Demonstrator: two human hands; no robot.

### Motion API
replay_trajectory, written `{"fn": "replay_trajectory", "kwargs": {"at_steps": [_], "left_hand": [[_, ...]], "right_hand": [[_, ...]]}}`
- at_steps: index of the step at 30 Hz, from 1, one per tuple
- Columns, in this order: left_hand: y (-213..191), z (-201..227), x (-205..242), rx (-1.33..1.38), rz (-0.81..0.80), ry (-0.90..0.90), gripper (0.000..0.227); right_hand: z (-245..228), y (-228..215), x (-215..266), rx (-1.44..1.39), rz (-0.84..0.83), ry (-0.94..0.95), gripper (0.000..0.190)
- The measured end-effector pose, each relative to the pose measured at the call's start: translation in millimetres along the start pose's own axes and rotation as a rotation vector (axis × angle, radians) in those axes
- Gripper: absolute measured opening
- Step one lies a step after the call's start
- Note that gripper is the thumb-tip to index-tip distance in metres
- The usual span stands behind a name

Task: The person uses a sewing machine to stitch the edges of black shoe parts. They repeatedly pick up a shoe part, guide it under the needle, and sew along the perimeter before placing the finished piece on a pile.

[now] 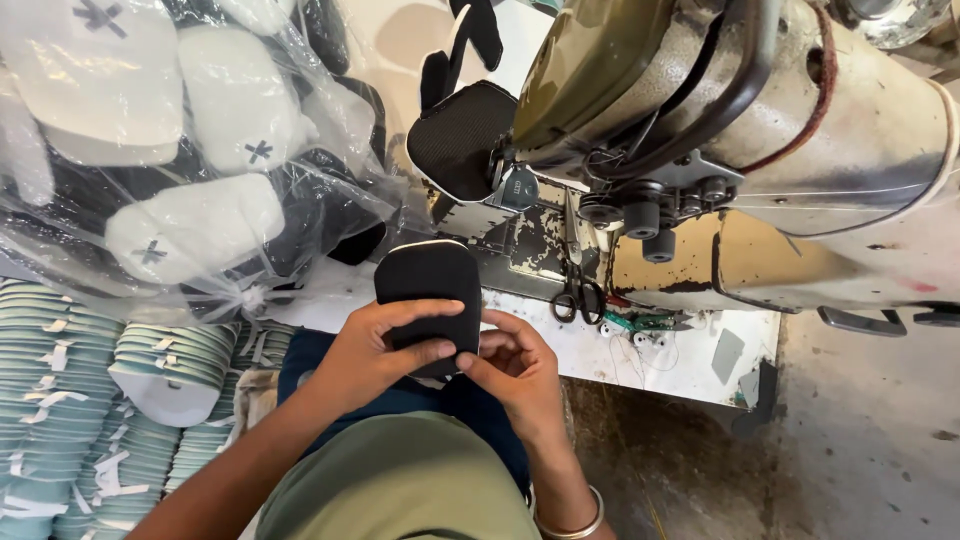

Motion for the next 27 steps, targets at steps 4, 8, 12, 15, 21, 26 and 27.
{"fn": "replay_trajectory", "kwargs": {"at_steps": [4, 8, 12, 15, 21, 26, 27], "left_hand": [[9, 26, -6, -0.043, -0.047, 0.172, 0.051], [14, 29, -16, -0.184, -0.039, 0.198, 0.058], [16, 31, -36, -0.125, 0.044, 0.21, 0.062], [20, 34, -48, -0.185, 0.208, 0.274, 0.063], [10, 36, -83, -0.256, 0.286, 0.218, 0.074], [-13, 41, -102, -0.284, 0.142, 0.211, 0.075], [-18, 45, -103, -0.267, 0.077, 0.276, 0.074]], "right_hand": [[3, -19, -12, 0.057, 0.13, -0.016, 0.042], [-20, -20, -25, 0.015, 0.264, -0.023, 0.03], [-41, -21, -49, 0.047, 0.309, -0.029, 0.026], [-54, -19, -77, 0.007, 0.294, -0.037, 0.019], [-68, -20, -118, -0.164, 0.308, -0.234, 0.033], [-78, -10, -111, -0.18, 0.247, -0.217, 0.03], [-82, -2, -107, -0.175, 0.21, -0.159, 0.026]]}}
Point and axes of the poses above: each hand's wrist, its own x-axis away from the middle knuckle, its own y-axis out of the palm, z = x × y, the point moved 6 cm from there along -x, towards the middle knuckle, and after that the axes turned 13 degrees about y, right-handed, at the moved point
